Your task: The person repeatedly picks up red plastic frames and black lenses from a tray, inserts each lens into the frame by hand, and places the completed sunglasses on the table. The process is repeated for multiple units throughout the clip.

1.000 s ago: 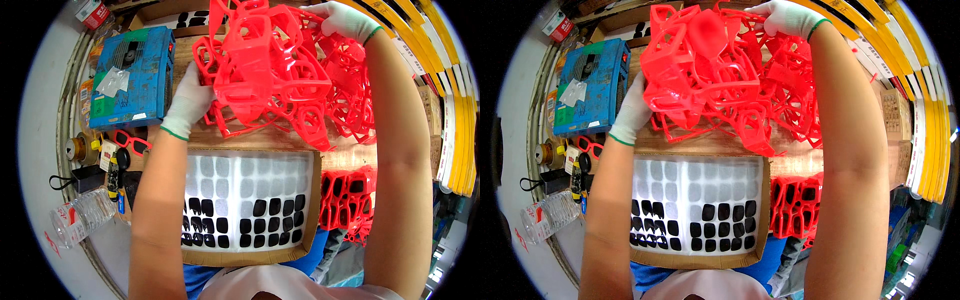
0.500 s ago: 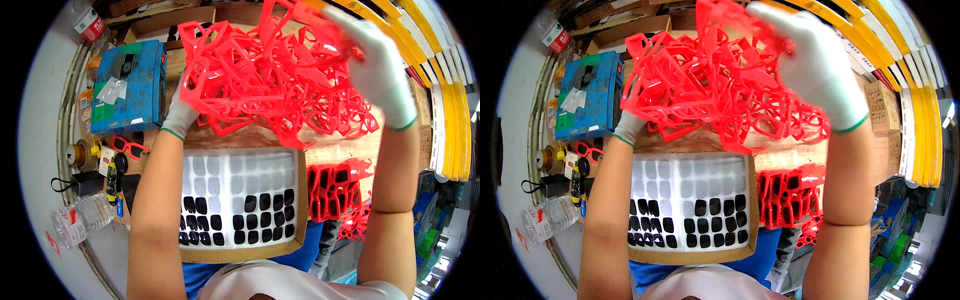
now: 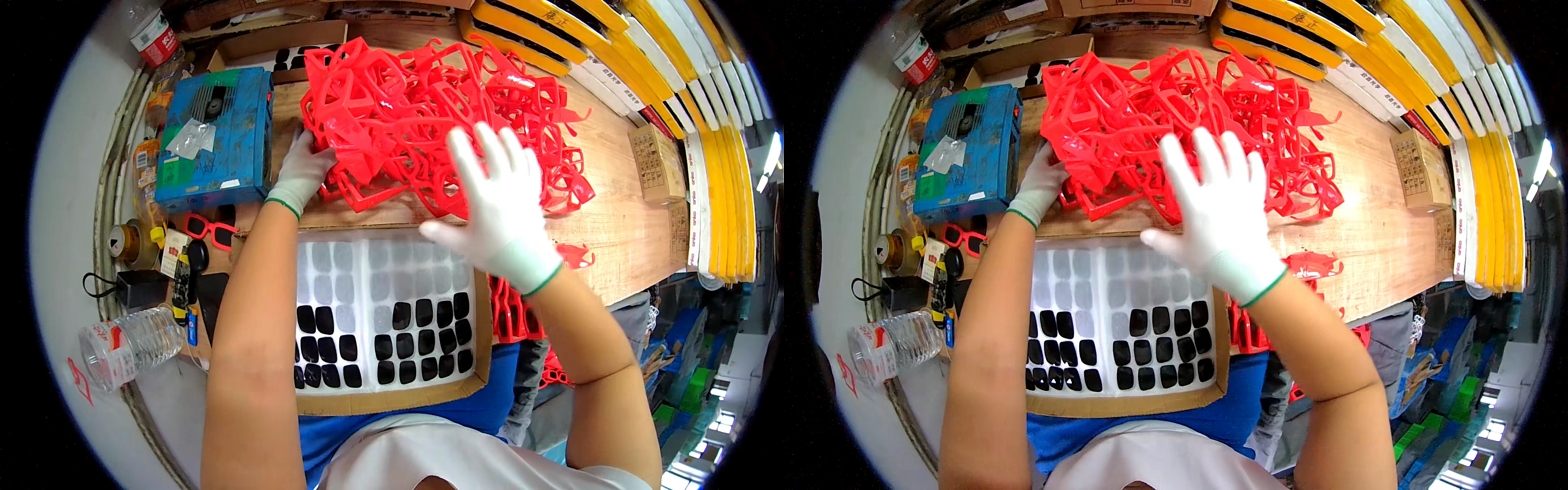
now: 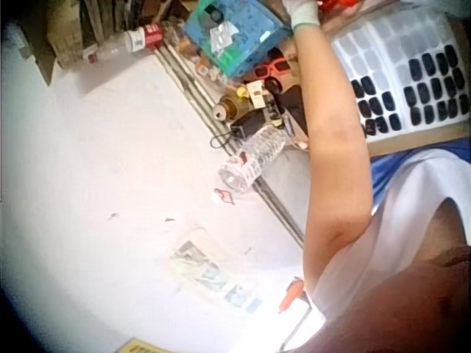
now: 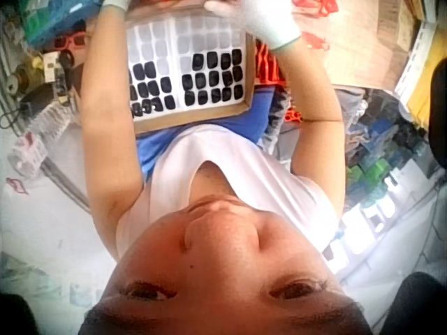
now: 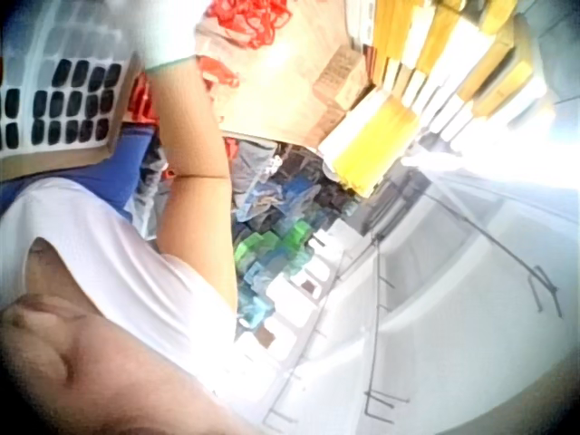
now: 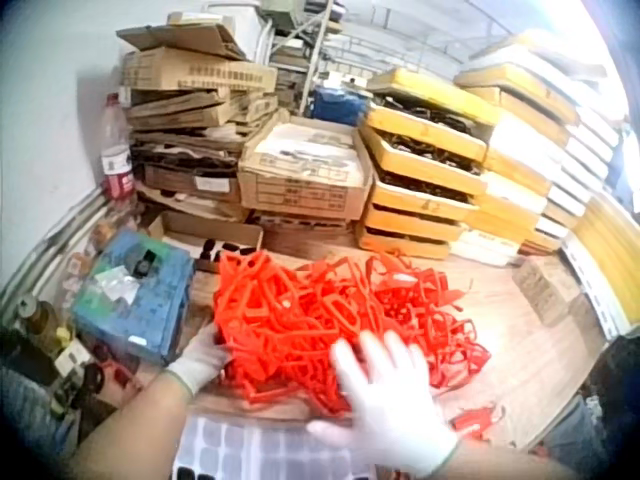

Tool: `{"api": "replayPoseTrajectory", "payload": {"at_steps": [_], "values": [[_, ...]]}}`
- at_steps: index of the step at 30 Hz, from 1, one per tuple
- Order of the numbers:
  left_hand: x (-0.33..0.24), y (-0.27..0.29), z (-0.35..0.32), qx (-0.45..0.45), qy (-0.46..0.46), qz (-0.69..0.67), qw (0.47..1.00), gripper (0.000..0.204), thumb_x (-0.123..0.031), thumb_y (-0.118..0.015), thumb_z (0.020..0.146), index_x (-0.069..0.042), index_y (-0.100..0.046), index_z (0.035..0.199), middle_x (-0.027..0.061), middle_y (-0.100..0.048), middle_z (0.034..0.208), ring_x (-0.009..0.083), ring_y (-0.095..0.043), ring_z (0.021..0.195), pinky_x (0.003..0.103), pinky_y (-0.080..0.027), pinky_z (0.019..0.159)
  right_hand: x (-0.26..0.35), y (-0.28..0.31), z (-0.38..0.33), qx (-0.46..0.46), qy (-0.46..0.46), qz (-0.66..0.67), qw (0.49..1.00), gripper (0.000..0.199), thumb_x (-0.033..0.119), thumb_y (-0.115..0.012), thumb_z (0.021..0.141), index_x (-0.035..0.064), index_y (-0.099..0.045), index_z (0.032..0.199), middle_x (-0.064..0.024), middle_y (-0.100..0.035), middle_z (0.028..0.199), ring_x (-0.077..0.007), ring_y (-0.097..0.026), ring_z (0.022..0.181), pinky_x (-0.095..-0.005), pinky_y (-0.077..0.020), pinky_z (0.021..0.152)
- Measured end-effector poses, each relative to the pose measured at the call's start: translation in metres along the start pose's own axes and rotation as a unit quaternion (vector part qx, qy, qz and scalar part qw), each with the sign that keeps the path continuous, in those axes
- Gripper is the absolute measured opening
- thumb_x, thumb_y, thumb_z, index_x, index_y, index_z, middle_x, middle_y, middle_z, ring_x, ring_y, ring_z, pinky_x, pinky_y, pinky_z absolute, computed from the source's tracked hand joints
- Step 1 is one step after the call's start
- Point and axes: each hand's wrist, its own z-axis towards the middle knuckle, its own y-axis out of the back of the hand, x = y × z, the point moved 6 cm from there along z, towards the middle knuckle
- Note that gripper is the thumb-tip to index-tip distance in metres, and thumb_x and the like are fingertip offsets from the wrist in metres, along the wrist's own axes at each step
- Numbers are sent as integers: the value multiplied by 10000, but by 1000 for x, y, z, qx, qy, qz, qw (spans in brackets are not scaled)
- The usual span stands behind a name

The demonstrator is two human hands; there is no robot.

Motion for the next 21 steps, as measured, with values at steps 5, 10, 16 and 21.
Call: {"api": "replayPoseTrajectory", "payload": {"at_steps": [5, 10, 16, 21], "values": [[6, -2, 6, 37, 50, -11, 998, 647, -297, -754, 818, -48, -543, 1377, 239, -458, 1478, 373, -467, 1354, 383, -384, 1117, -16, -44, 1, -33, 31, -92, 995, 691, 389, -800, 741, 249, -563, 1374, -113, -380, 1531, -394, -337, 1408, -646, -251, 1123], [-22, 2, -8, -3, 38, 82, 996, 610, -291, -736, 833, -56, -561, 1368, 265, -343, 1564, 355, -341, 1460, 371, -342, 1157, -39, -68, -12, 54, 44, -155, 985, 643, 444, -692, 858, 209, -521, 1432, -110, -368, 1564, -352, -268, 1473, -592, -188, 1183], [-27, 2, -11, 35, 83, 3, 996, 570, -154, -713, 859, 18, -536, 1372, 234, -535, 1379, 303, -547, 1253, 353, -445, 1032, -29, -47, -26, 250, 0, -160, 955, 689, 463, -592, 924, 167, -408, 1518, -155, -321, 1603, -386, -216, 1508, -602, -134, 1205], [-46, 13, -33, -44, 89, -51, 994, 467, -171, -657, 880, 13, -590, 1303, 210, -708, 1106, 345, -677, 1045, 362, -508, 916, 31, -8, -65, 73, 69, 46, 994, 555, 291, -698, 830, 56, -562, 1314, -205, -526, 1375, -400, -430, 1339, -587, -290, 1110]]}}
